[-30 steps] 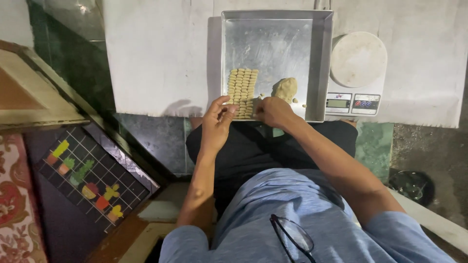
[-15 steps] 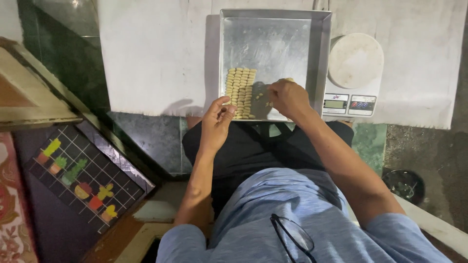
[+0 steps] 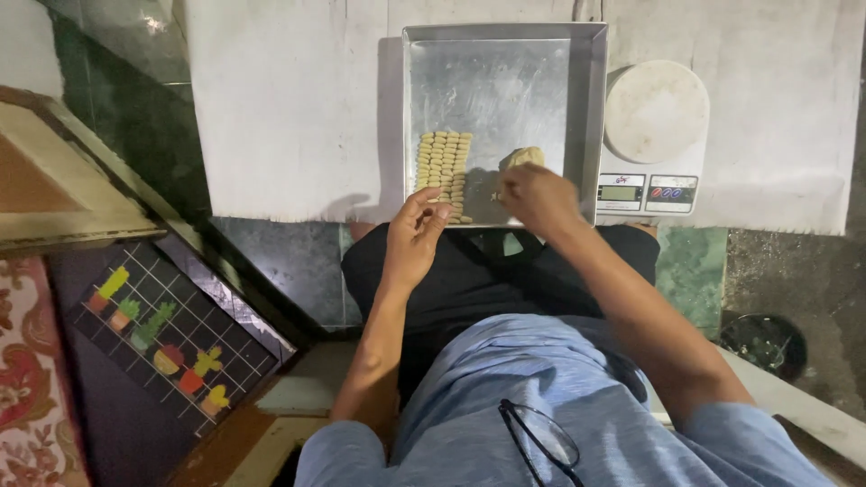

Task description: Shaping small pieces of dough into cylinders and placing them in a tray, and weighing dough on a scale.

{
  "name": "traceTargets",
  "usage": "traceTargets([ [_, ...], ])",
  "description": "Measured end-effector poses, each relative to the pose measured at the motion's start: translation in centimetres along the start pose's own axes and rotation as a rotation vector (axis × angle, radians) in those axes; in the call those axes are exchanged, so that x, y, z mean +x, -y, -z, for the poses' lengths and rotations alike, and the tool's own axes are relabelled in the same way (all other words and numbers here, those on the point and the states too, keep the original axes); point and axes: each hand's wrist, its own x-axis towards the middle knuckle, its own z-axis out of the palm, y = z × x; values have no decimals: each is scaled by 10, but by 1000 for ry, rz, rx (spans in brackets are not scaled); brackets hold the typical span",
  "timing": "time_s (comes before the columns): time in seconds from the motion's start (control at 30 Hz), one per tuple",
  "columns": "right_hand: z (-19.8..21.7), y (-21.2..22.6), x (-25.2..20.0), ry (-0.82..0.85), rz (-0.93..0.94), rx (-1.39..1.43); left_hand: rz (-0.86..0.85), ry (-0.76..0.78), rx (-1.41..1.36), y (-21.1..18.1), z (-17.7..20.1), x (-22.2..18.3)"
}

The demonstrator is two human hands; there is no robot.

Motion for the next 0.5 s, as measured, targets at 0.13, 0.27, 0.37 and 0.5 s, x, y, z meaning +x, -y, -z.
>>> traceTargets([
  [0.13, 0, -56, -19, -143, -125, -27, -24, 31, 18, 15, -4, 5],
  [0.27, 9, -40, -33, -190, -105, -70, -34, 84, 30, 6, -23, 9],
  [0.37, 8, -17, -38, -52, -164, -69, -62, 99, 67, 7, -37, 17],
  [0.5, -2, -16, -27, 135, -273, -55, -96, 159, 370, -2, -54, 33],
])
